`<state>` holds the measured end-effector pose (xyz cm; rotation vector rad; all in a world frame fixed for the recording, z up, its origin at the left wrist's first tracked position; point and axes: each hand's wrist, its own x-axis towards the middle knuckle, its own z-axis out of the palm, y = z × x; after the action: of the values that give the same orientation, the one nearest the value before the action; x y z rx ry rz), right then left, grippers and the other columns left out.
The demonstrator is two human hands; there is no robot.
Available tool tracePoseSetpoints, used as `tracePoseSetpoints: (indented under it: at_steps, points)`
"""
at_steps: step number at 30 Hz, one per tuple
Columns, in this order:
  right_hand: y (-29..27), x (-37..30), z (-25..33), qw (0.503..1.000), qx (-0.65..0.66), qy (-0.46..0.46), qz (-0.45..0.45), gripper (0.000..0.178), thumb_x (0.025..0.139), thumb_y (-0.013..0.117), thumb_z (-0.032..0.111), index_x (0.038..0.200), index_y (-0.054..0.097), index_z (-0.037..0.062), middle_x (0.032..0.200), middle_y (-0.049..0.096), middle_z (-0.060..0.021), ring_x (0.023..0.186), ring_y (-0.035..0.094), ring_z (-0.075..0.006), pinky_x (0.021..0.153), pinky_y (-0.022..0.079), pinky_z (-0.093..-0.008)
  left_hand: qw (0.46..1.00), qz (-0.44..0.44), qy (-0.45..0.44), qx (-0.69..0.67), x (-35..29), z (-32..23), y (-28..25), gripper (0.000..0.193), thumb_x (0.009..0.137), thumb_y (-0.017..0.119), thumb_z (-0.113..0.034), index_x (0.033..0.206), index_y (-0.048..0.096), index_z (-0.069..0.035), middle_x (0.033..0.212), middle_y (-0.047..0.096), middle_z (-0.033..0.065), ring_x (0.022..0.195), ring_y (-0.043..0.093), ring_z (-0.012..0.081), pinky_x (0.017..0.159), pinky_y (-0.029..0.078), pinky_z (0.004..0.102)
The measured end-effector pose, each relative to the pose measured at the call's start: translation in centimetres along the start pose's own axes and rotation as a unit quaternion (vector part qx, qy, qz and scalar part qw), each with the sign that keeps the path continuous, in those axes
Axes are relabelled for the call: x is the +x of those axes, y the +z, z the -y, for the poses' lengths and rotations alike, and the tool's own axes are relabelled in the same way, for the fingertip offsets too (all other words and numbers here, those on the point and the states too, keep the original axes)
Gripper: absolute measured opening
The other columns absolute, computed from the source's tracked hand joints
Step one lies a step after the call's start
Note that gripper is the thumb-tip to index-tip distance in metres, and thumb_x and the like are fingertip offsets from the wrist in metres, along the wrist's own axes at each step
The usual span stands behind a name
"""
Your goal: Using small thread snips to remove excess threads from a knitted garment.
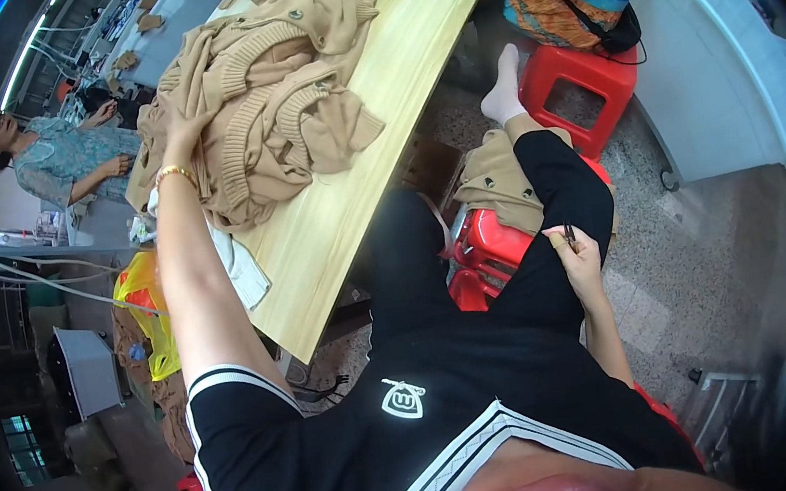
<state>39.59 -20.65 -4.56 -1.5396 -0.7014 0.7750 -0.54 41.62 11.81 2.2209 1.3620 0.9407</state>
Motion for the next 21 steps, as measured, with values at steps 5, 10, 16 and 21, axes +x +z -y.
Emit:
tracePoseSetpoints:
  at_steps: [5, 10, 16, 21]
  points:
    - [0.0, -0.4, 0.0, 1.000, -0.011, -0.004, -0.023, 0.013, 0.098, 0.062, 0.010, 0.100, 0.070, 0.0000, 0.077, 0.055, 0.0095, 0.066, 0.041, 0.0012, 0.058, 0.030, -0.0175, 0.990, -0.099, -0.088, 0.054, -6.0, -2.0, 4.3, 0.044, 0.088, 0.068, -0.040, 0.115, 0.070, -0.006, 0.108, 0.072, 0.0141, 0.100, 0.067, 0.0267, 0.086, 0.049, 0.0345]
    - [-0.4, -0.6, 0.7, 0.999, -0.005, 0.038, -0.030, 0.012, 0.097, 0.062, 0.010, 0.099, 0.071, 0.0013, 0.076, 0.054, 0.0105, 0.066, 0.040, 0.0014, 0.058, 0.028, -0.0173, 0.966, -0.124, -0.079, -0.212, -9.8, -7.4, 0.4, 0.032, 0.094, 0.066, -0.023, 0.116, 0.067, 0.000, 0.095, 0.072, 0.0045, 0.078, 0.060, 0.0074, 0.068, 0.047, 0.0237]
    - [-0.5, -0.4, 0.3, 0.998, -0.001, 0.052, -0.036, 0.011, 0.097, 0.062, 0.009, 0.099, 0.071, 0.0020, 0.075, 0.052, 0.0111, 0.065, 0.040, 0.0014, 0.057, 0.028, -0.0175, 0.938, -0.133, 0.100, -0.306, -17.8, -20.2, -7.0, 0.044, 0.094, 0.052, -0.008, 0.132, 0.050, 0.014, 0.125, 0.062, 0.0224, 0.112, 0.064, 0.0288, 0.095, 0.050, 0.0311]
    - [-0.9, -0.3, -0.4, 0.999, -0.002, 0.023, -0.041, 0.011, 0.098, 0.061, 0.009, 0.099, 0.070, 0.0020, 0.075, 0.052, 0.0110, 0.065, 0.040, 0.0015, 0.057, 0.028, -0.0175, 0.839, 0.084, 0.102, -0.528, -29.3, -18.4, -15.4, 0.068, 0.096, 0.040, -0.034, 0.138, 0.036, 0.020, 0.138, 0.044, 0.0374, 0.127, 0.051, 0.0442, 0.113, 0.040, 0.0484]
